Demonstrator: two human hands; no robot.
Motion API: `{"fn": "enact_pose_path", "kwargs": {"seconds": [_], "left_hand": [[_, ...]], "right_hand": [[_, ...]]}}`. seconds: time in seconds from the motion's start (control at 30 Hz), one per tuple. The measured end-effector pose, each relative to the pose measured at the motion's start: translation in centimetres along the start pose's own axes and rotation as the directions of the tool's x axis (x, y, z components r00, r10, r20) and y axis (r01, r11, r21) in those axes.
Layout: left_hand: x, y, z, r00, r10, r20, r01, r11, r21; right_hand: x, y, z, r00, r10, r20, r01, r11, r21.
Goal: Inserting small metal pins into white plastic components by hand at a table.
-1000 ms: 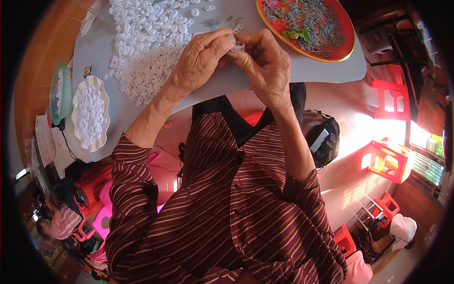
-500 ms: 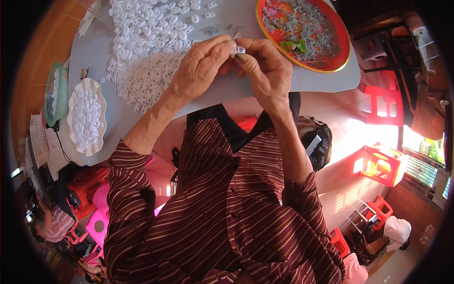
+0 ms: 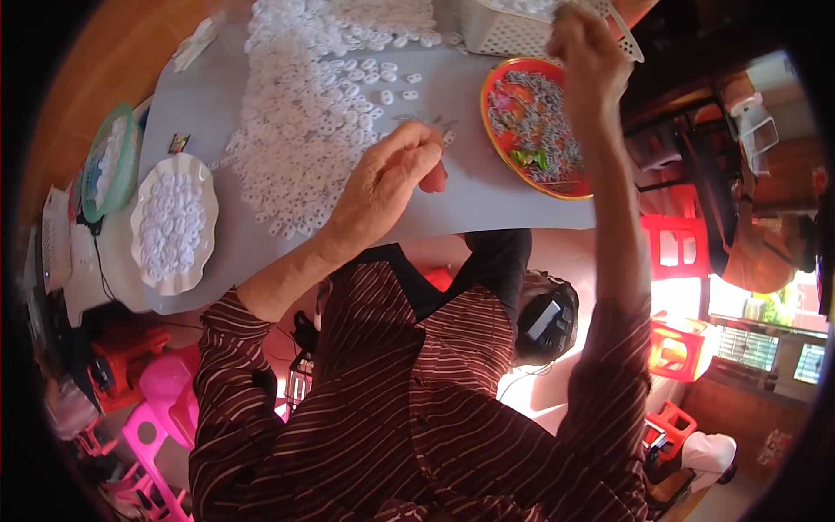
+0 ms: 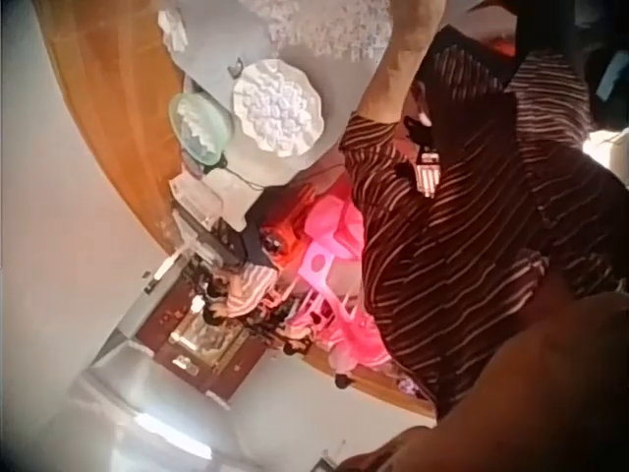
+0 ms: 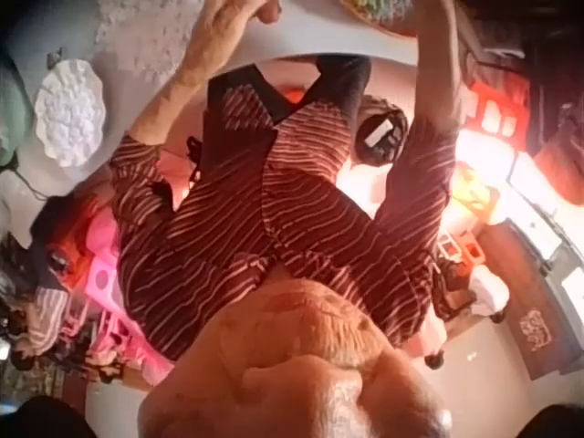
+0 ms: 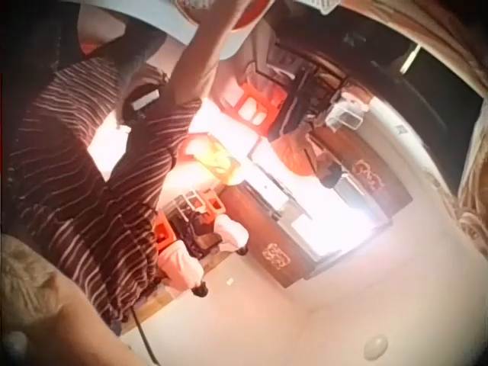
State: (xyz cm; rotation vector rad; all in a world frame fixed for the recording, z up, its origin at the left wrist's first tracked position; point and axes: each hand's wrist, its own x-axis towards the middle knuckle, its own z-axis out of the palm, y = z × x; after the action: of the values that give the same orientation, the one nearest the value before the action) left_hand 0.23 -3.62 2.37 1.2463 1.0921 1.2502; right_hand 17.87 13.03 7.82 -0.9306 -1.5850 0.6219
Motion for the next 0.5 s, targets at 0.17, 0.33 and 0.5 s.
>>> {"fn": "enact_pose_path", "kwargs": {"seconds": [0.17,0.33,0.5], "left_hand": [[-1.0,-3.0,0.3,0.991,-0.127,-0.035,0.11,0.945,-0.307],[-2.7,-3.5,-0.2,0.973,-0.141,-0.182,0.048,0.897,-0.439],[-2.8,-4.3,0.0,0.979,-0.048,-0.197,-0.048,0.888,-0.457]], "right_hand": [[8.7,9.7,-0.3,0.797,-0.603,0.04,0.528,0.662,-0.532],[0.4,3.1,7.7,0.863,-0.255,0.435,0.363,0.914,-0.184],[-1.5,5.2,10.6,0.728,-0.077,0.681,0.347,0.898,-0.27]]}}
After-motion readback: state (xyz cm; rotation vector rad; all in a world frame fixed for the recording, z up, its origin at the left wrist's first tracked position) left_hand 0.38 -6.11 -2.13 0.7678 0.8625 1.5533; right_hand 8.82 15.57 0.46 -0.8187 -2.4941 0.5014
